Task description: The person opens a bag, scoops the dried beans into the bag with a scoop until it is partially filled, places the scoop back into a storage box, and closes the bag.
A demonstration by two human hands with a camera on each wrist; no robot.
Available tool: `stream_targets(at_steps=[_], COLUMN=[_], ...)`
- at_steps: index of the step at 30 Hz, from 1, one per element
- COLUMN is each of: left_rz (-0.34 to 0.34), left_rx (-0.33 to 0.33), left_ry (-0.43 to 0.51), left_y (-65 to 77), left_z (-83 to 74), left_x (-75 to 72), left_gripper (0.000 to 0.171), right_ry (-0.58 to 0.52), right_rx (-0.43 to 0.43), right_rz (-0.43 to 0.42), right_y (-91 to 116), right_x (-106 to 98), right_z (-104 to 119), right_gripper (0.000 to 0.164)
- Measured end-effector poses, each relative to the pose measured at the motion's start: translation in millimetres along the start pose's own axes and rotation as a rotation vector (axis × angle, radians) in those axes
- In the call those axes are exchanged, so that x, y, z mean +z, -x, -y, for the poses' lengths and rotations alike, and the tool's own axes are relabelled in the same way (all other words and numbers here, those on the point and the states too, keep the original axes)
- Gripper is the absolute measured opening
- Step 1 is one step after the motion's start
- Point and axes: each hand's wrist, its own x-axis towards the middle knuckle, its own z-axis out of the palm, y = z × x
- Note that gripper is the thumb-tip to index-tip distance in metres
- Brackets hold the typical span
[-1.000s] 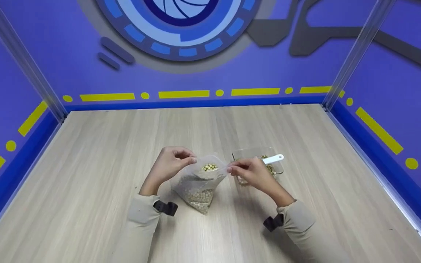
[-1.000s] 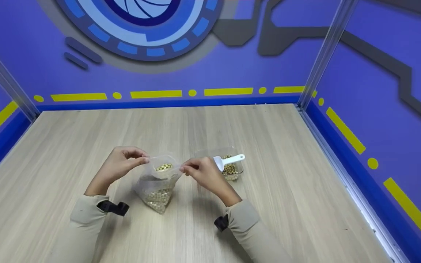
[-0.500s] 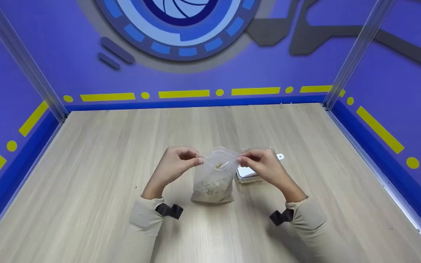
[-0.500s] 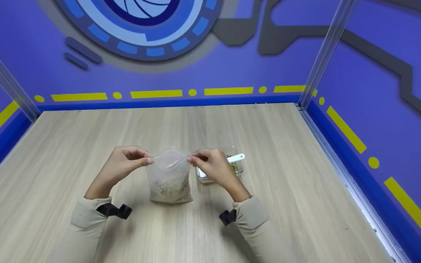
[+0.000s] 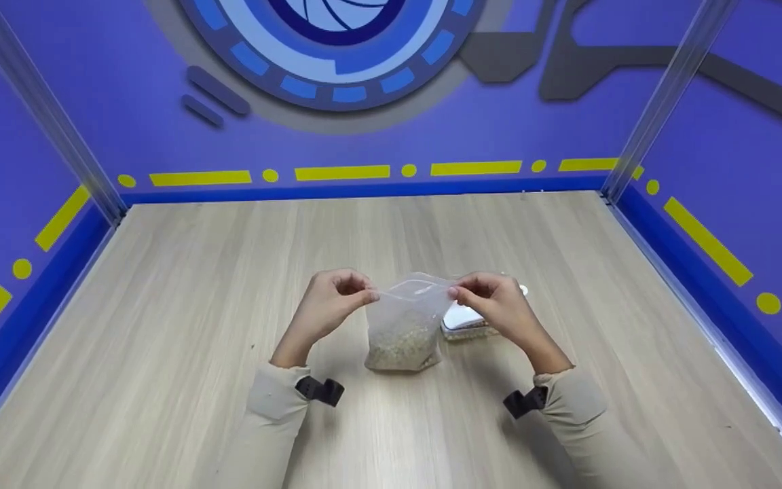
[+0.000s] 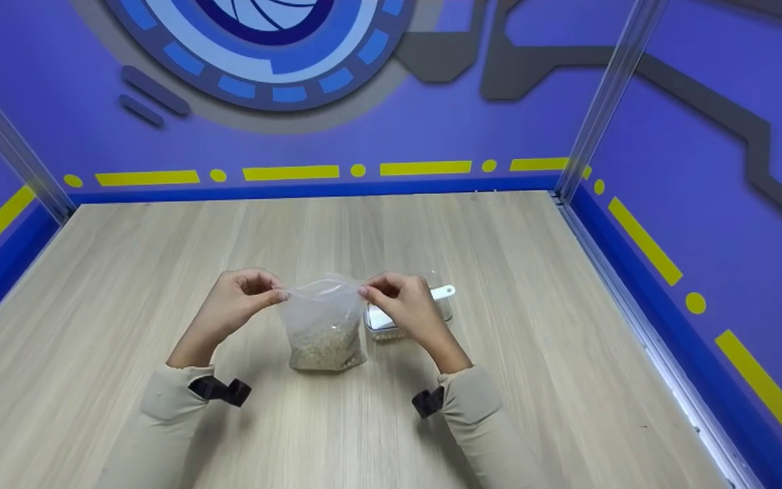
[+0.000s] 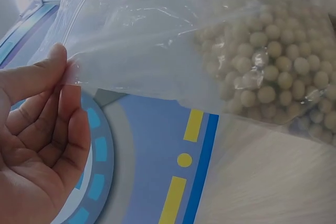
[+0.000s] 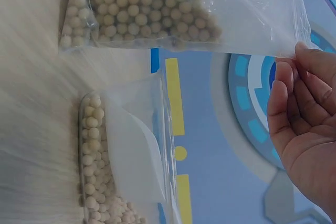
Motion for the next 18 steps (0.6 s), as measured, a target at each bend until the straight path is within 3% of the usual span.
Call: stream_targets(at_steps=[11, 18], left_rz=[-0.088, -0.097], left_rx=[-0.001, 0.017], left_ry=[-0.033, -0.045], left_y=[1.4, 1.8], left_z=[1.4, 0.1], left_x=[5.3, 6.2], left_gripper=[0.005, 0.006], right_ry=[0.034, 0.048], right_rx=[-0.088, -0.106], right_rz=[-0.059, -0.07], right_y=[-0.4, -0.2], right_x=[6.8, 7.7], right_z=[-4.6, -3.7], right_gripper=[0.009, 0.006])
